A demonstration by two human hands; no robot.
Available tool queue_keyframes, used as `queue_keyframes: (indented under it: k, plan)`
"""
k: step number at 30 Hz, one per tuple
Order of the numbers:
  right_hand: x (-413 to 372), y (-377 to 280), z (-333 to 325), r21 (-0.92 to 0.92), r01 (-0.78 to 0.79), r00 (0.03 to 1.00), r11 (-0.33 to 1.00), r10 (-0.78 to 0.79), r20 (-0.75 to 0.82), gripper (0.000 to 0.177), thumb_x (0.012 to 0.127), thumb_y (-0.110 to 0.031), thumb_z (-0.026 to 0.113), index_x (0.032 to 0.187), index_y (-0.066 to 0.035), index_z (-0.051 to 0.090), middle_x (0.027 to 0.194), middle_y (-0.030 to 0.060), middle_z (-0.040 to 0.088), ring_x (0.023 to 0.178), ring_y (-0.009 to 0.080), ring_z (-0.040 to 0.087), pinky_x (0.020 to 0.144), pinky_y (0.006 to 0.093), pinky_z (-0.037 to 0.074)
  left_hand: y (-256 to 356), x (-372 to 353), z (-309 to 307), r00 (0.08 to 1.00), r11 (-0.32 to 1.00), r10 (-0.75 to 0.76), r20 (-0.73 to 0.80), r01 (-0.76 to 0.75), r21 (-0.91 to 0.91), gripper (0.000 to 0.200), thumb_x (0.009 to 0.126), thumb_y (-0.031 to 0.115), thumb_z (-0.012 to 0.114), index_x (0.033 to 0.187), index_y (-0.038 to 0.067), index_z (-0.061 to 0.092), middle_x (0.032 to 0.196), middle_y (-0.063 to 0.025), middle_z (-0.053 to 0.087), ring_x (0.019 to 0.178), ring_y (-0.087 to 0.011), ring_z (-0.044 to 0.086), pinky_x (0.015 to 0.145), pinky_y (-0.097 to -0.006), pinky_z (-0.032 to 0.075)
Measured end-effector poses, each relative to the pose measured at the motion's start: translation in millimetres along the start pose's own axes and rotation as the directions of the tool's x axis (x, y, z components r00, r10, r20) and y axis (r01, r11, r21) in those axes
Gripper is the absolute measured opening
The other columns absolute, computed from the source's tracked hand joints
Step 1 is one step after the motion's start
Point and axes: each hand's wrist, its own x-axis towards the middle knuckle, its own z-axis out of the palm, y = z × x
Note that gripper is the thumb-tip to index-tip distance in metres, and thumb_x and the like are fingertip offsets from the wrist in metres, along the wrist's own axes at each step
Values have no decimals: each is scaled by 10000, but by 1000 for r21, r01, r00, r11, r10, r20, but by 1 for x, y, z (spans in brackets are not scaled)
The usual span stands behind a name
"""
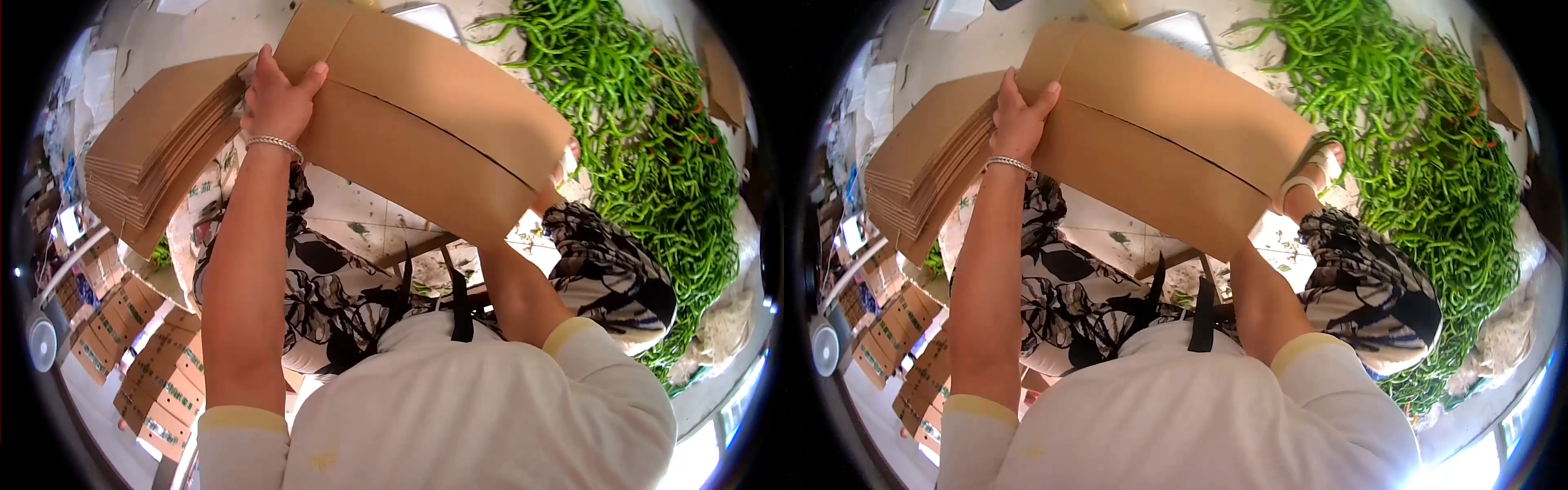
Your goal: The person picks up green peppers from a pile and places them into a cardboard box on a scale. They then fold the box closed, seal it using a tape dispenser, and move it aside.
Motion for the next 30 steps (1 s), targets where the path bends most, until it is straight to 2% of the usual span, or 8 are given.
queue_keyframes:
  k: [8, 14, 16, 19, 21, 24, 26, 30]
  plan:
    - [36, 8, -44, -460, 251, 967, 852, -202, 152, 437, 738, -203, 705, 1092, 20, 576, 1052, 211, 629, 978, 342, 617, 825, 446, 491, 11, -4, -9, 998, 992, -61, 28, 58, 111, 947, 784, 573, 620, 1482, 127, 161, 1526, -122, 223, 1388, -355, 198, 1090, -551, 130]
    - [6, -77, -183, -703, 530, 822, 475, -491, 288, 573, 716, -180, 713, 1216, 17, 515, 1137, 249, 606, 1046, 367, 607, 837, 471, 494, -7, 20, 2, 997, 997, -54, 48, 52, 52, 882, 798, 567, 607, 1471, 164, 204, 1514, -97, 252, 1393, -335, 200, 1097, -545, 155]
    - [-13, -99, -230, -759, 405, 828, 509, -556, 70, 529, 714, -132, 686, 1189, -23, 481, 997, 210, 653, 911, 403, 624, 782, 463, 503, -13, 31, 7, 996, 997, -56, 72, 52, 58, 878, 790, 560, 615, 1467, 165, 218, 1507, -93, 270, 1387, -335, 219, 1093, -549, 167]
    - [-74, -144, -310, -633, 393, 800, 667, -587, -122, 553, 736, -156, 683, 1221, 14, 479, 1073, 243, 622, 976, 377, 620, 829, 436, 493, -11, 36, 10, 993, 996, -71, 95, 66, 60, 877, 774, 546, 628, 1458, 158, 238, 1489, -99, 298, 1369, -337, 259, 1081, -562, 196]
    - [-109, -152, -349, -151, 596, 786, 789, -611, -90, 534, 745, -105, 669, 1234, -6, 476, 1009, 151, 630, 917, 289, 623, 833, 388, 488, -14, 40, 11, 992, 998, -51, 113, 46, 47, 858, 762, 531, 639, 1442, 160, 270, 1465, -108, 332, 1340, -345, 304, 1070, -556, 233]
    - [-164, -153, -362, 587, 650, 628, 483, -776, -57, 656, 723, -55, 711, 1310, -27, 421, 1083, 58, 584, 972, 214, 575, 903, 341, 444, 1, 16, 6, 998, 997, -57, -13, 58, 52, 784, 756, 497, 653, 1393, 158, 350, 1417, -121, 395, 1286, -371, 374, 1059, -518, 288]
    - [-191, -164, -355, 666, 619, 568, 417, -823, -12, 704, 687, -30, 733, 1319, -33, 423, 1158, 48, 569, 1051, 194, 537, 990, 329, 370, 11, 5, -1, 997, 998, -60, -38, 61, 27, 757, 754, 483, 662, 1376, 154, 383, 1394, -125, 427, 1262, -378, 405, 1058, -496, 306]
    - [-196, -189, -320, 676, 571, 523, 466, -841, 139, 583, 675, -20, 715, 1220, -10, 509, 1090, 36, 606, 991, 159, 562, 909, 306, 427, 5, 13, -8, 995, 999, 24, 102, -22, -30, 785, 746, 482, 682, 1389, 140, 388, 1385, -115, 443, 1261, -321, 426, 1064, -508, 301]
